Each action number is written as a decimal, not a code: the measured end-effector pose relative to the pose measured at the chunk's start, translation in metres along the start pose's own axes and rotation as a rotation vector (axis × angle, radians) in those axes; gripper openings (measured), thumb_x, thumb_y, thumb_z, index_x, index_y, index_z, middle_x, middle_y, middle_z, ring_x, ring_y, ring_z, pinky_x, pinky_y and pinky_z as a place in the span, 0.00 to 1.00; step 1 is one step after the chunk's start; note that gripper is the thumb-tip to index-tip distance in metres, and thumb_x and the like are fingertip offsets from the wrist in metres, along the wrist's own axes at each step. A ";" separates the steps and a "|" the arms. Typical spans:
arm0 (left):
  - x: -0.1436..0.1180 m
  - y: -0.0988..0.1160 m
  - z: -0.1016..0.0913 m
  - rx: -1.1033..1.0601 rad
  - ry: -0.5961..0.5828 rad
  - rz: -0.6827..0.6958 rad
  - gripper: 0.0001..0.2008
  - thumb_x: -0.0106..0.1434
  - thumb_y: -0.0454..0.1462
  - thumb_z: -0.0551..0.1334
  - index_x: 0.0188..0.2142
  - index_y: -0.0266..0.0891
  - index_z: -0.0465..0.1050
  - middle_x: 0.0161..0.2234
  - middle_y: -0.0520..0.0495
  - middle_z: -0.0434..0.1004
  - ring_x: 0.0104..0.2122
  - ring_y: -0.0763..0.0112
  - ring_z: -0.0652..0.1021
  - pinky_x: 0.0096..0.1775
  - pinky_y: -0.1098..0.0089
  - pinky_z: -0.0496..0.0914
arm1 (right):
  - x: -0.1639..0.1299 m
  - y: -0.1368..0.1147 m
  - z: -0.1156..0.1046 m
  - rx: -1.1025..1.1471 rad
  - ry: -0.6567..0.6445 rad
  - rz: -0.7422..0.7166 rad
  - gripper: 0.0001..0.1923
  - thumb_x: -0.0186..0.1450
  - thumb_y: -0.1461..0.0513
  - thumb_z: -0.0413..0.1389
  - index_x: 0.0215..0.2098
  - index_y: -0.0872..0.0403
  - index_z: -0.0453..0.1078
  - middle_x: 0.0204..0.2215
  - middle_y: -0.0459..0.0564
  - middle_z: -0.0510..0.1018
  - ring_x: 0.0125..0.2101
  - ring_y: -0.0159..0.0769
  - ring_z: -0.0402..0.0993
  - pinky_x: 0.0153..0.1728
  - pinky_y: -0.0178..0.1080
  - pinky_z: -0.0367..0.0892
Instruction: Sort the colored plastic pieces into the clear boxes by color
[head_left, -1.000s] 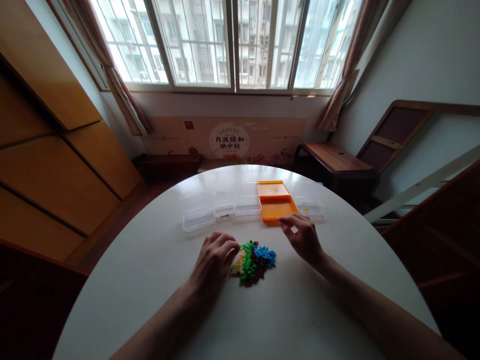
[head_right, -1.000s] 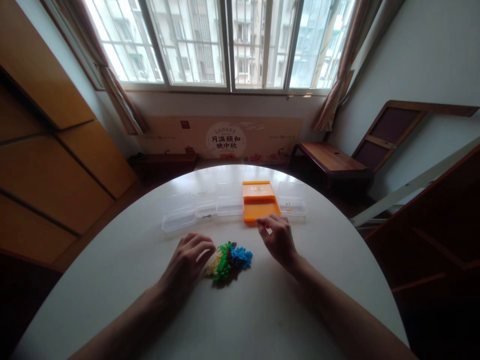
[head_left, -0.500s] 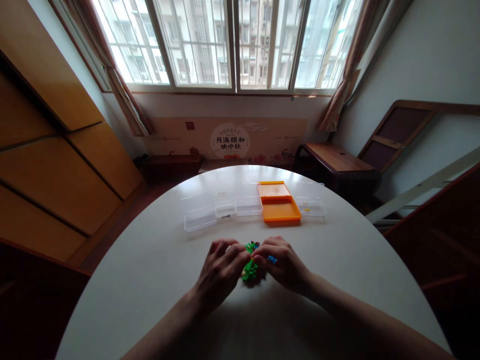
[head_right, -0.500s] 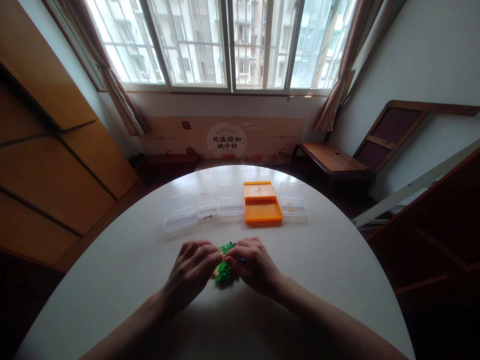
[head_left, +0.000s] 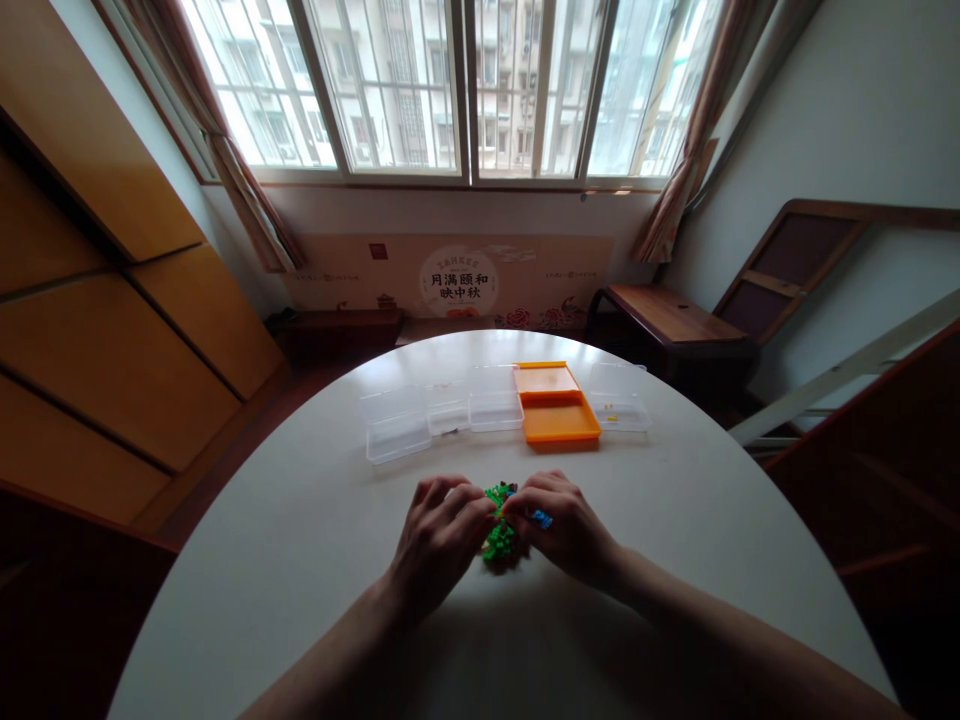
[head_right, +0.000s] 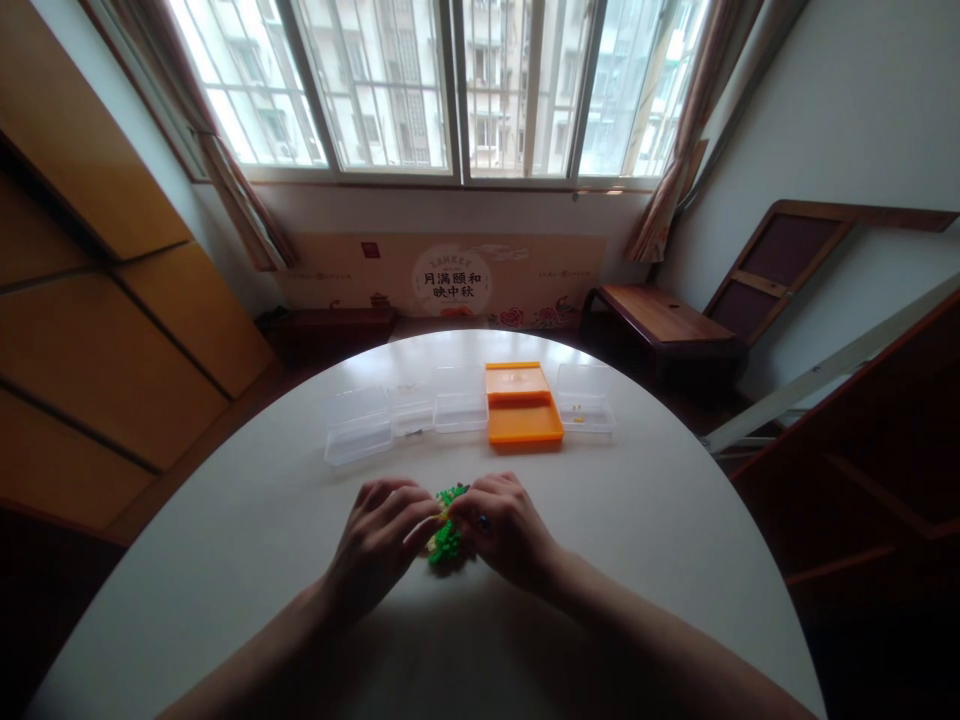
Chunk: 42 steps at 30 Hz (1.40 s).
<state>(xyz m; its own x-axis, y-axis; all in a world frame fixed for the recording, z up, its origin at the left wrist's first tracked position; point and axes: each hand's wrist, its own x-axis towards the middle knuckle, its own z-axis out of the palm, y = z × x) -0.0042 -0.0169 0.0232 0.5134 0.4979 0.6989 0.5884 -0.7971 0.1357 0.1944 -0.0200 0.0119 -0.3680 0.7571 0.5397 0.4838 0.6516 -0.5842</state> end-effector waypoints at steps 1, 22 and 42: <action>0.000 -0.001 0.000 0.002 0.002 -0.006 0.04 0.63 0.32 0.61 0.37 0.41 0.72 0.32 0.50 0.76 0.39 0.67 0.72 0.43 0.65 0.63 | 0.000 0.001 0.000 -0.008 0.007 -0.002 0.04 0.62 0.65 0.57 0.30 0.52 0.73 0.26 0.45 0.76 0.28 0.32 0.71 0.38 0.38 0.60; -0.003 -0.013 0.007 0.074 -0.081 -0.193 0.04 0.63 0.36 0.60 0.32 0.39 0.74 0.31 0.48 0.75 0.37 0.65 0.72 0.40 0.64 0.63 | 0.003 0.145 -0.089 -0.211 0.768 0.606 0.19 0.58 0.52 0.56 0.35 0.58 0.78 0.30 0.55 0.81 0.26 0.38 0.72 0.31 0.40 0.67; -0.007 -0.021 0.004 -0.195 -0.279 -0.264 0.12 0.55 0.25 0.57 0.32 0.42 0.74 0.37 0.49 0.75 0.41 0.64 0.70 0.46 0.59 0.63 | 0.008 0.076 -0.046 -0.030 0.564 0.385 0.12 0.62 0.57 0.55 0.35 0.56 0.77 0.31 0.51 0.80 0.31 0.37 0.73 0.33 0.38 0.67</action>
<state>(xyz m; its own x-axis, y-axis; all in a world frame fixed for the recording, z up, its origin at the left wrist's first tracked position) -0.0170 -0.0022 0.0126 0.5258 0.7456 0.4094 0.6068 -0.6661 0.4338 0.2649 0.0338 -0.0002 0.3006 0.7895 0.5350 0.5221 0.3332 -0.7851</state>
